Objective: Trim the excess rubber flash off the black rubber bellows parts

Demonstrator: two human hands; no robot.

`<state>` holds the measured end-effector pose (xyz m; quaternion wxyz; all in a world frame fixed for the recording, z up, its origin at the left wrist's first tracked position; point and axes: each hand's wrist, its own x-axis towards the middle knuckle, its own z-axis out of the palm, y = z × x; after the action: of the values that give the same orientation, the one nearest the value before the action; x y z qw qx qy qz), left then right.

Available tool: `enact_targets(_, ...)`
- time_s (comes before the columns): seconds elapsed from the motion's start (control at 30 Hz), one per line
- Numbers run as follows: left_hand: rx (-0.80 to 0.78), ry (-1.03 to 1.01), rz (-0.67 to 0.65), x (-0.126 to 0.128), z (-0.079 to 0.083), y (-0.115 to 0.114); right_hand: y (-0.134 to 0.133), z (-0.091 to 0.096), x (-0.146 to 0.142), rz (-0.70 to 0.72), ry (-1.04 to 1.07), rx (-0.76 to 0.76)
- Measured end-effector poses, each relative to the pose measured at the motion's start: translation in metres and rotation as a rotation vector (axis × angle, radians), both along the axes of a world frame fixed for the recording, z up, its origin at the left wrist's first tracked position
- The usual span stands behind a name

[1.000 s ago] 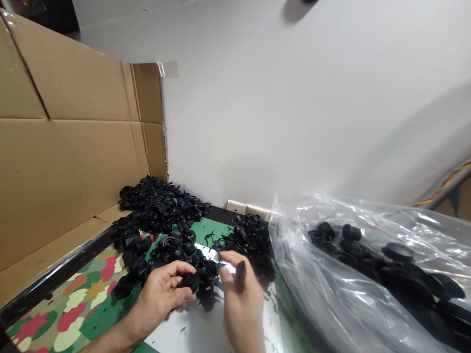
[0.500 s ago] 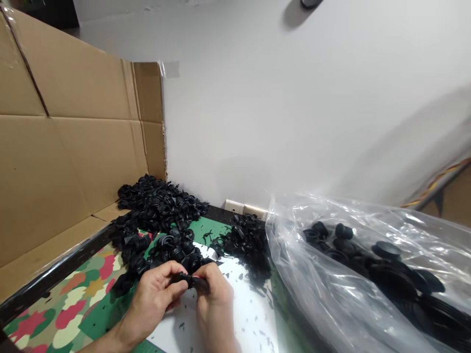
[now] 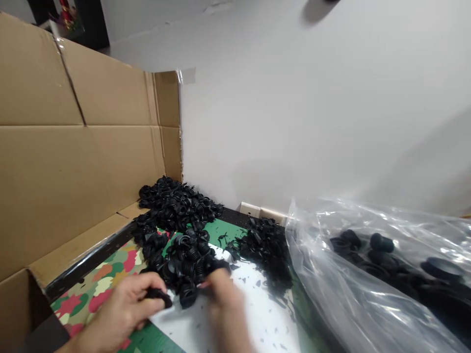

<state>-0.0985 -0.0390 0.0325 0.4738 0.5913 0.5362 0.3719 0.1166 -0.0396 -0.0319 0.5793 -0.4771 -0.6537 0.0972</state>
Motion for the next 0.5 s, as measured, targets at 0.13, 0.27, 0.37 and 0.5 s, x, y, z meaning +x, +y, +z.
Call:
enact_targets(0.13, -0.013, -0.178, 0.19, -0.023, 0.01, -0.005, 0.005, -0.008, 0.024, -0.107, 0.02, -0.003)
enact_targets(0.27, -0.103, -0.376, 0.067, -0.013, 0.004, -0.005, -0.001, -0.011, 0.001, -0.009, -0.02, -0.056)
enact_targets(0.37, -0.123, -0.427, 0.025, 0.0, -0.006, -0.002, -0.007, -0.009, -0.016, 0.154, 0.014, 0.007)
enact_targets(0.5, -0.126, -0.428, -0.011, 0.011, -0.01, -0.003, -0.008, 0.0, -0.019, 0.263, 0.004, 0.107)
